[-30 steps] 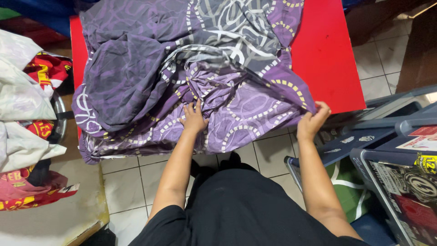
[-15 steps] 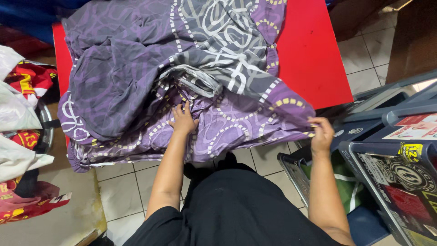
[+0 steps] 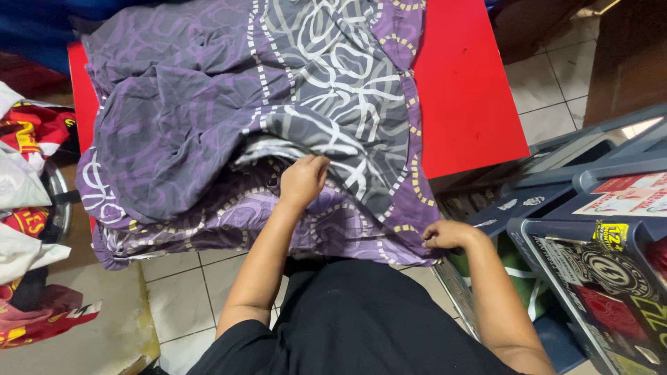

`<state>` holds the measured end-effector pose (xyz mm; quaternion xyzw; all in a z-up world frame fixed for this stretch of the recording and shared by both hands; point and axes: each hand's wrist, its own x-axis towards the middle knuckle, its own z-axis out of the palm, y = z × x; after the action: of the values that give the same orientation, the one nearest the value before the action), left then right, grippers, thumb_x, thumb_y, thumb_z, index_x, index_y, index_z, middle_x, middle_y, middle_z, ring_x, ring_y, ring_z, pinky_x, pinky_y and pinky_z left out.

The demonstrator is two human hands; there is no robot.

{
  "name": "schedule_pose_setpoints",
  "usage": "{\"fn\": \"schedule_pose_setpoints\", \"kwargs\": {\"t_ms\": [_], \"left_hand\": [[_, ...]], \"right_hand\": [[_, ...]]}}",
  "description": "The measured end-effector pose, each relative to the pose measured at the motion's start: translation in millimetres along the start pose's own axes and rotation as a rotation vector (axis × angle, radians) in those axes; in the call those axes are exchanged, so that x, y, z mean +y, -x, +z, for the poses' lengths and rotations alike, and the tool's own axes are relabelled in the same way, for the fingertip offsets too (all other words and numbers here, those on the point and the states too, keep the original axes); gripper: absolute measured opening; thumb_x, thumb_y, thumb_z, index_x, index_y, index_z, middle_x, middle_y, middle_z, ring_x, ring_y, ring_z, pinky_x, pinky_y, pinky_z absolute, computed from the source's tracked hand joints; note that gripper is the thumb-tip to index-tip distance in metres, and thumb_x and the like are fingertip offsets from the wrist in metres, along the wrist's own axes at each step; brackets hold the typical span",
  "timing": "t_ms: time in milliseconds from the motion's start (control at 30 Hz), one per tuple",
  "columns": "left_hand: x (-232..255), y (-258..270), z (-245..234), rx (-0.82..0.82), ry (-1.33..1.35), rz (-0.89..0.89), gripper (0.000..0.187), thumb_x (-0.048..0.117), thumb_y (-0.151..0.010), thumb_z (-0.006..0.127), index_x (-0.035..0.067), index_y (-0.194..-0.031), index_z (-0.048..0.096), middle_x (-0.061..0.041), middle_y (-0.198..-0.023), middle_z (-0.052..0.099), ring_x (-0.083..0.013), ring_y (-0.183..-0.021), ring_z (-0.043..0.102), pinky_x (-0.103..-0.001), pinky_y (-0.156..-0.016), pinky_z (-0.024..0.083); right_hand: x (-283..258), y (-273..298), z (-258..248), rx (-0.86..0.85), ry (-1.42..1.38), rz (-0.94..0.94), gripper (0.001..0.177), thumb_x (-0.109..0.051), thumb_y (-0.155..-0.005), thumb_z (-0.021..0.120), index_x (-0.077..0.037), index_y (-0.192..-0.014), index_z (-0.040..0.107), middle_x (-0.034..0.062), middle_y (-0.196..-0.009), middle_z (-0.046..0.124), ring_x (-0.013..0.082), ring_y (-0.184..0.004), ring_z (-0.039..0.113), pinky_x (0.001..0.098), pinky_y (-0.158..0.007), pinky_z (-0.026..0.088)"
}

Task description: The person folds a large purple patterned bedsheet on a red table. They smooth the fabric, fold the sides inward, and then fold the sheet in half lengthwise, pressing down to flatten the folds.

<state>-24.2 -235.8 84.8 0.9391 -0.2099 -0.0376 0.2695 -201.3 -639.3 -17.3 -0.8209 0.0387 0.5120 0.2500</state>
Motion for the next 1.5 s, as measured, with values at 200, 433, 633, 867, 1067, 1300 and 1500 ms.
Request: {"fn": "schedule_pose_setpoints", "kwargs": {"t_ms": [200,433,633,867,1067,1300,1500], "left_hand": [[19,-26,18,0.317,-0.186,0.275,0.057,0.015,-0.067,0.075,0.016,-0.124,0.07,-0.016,-0.131,0.066,-0.0371,-0.127,0.05,-0.065,-0.1,0.032],[3,-46,40,-0.027,-0.344,0.125,0.03,0.014,-0.094,0.065,0.025,-0.12,0.073,-0.002,-0.107,0.071,-0.0229,-0.117,0.066,-0.068,-0.126,0.022],[-7,-30,-3,-0.376,-0.053,0.114,0.035,0.027,-0.083,0.071,0.015,-0.115,0.073,-0.012,-0.103,0.074,-0.0351,-0.097,0.07,-0.047,-0.086,0.054],[13,-36,-1,-0.406,-0.001,0.082,0.044,0.048,-0.094,0.069,0.018,-0.127,0.069,-0.01,-0.125,0.071,-0.0325,-0.113,0.068,-0.048,-0.093,0.054],[27,-54,33,-0.16,-0.327,0.088,0.076,0.039,-0.075,0.082,0.026,-0.145,0.055,-0.011,-0.159,0.033,-0.0435,-0.144,0.028,-0.068,-0.111,0.022],[2,-43,50,-0.349,-0.27,0.07,0.062,0.036,-0.08,0.079,0.025,-0.138,0.059,-0.008,-0.158,0.039,-0.0388,-0.146,0.034,-0.064,-0.115,0.025],[3,-27,14,-0.016,-0.022,0.261,0.033,0.019,-0.089,0.069,0.015,-0.122,0.069,-0.005,-0.128,0.068,-0.0298,-0.12,0.062,-0.052,-0.104,0.045]], "right_hand": [[-10,-47,-44,1.075,-0.245,-0.323,0.054,-0.037,-0.093,0.071,-0.004,-0.135,0.062,0.021,-0.135,0.063,0.0371,-0.126,0.06,0.0425,-0.106,0.047],[-22,-104,-89,0.87,-0.572,-0.045,0.032,-0.021,-0.093,0.071,-0.004,-0.121,0.07,0.0097,-0.106,0.075,0.0203,-0.1,0.071,0.0317,-0.091,0.054],[44,-46,-84,0.641,-1.307,-0.557,0.017,-0.005,-0.094,0.063,-0.003,-0.112,0.063,0.001,-0.1,0.068,0.0116,-0.092,0.065,0.0265,-0.084,0.053],[45,-50,-62,0.66,-0.98,0.022,0.038,-0.033,-0.099,0.057,-0.01,-0.127,0.065,-0.0025,-0.11,0.072,0.0108,-0.084,0.062,0.0296,-0.074,0.049],[15,-82,-53,0.665,-0.93,-0.014,0.044,-0.031,-0.094,0.077,0.004,-0.119,0.068,0.0104,-0.108,0.071,0.013,-0.096,0.062,0.029,-0.086,0.049],[58,-47,-58,0.805,-1.312,-0.375,0.021,-0.015,-0.087,0.077,-0.007,-0.105,0.069,0.0066,-0.1,0.073,0.0154,-0.093,0.069,0.0315,-0.086,0.055],[32,-36,-58,1.315,-0.567,-0.029,0.014,-0.007,-0.091,0.074,-0.005,-0.104,0.07,0.0086,-0.088,0.072,0.0153,-0.076,0.069,0.0306,-0.072,0.054]]}}
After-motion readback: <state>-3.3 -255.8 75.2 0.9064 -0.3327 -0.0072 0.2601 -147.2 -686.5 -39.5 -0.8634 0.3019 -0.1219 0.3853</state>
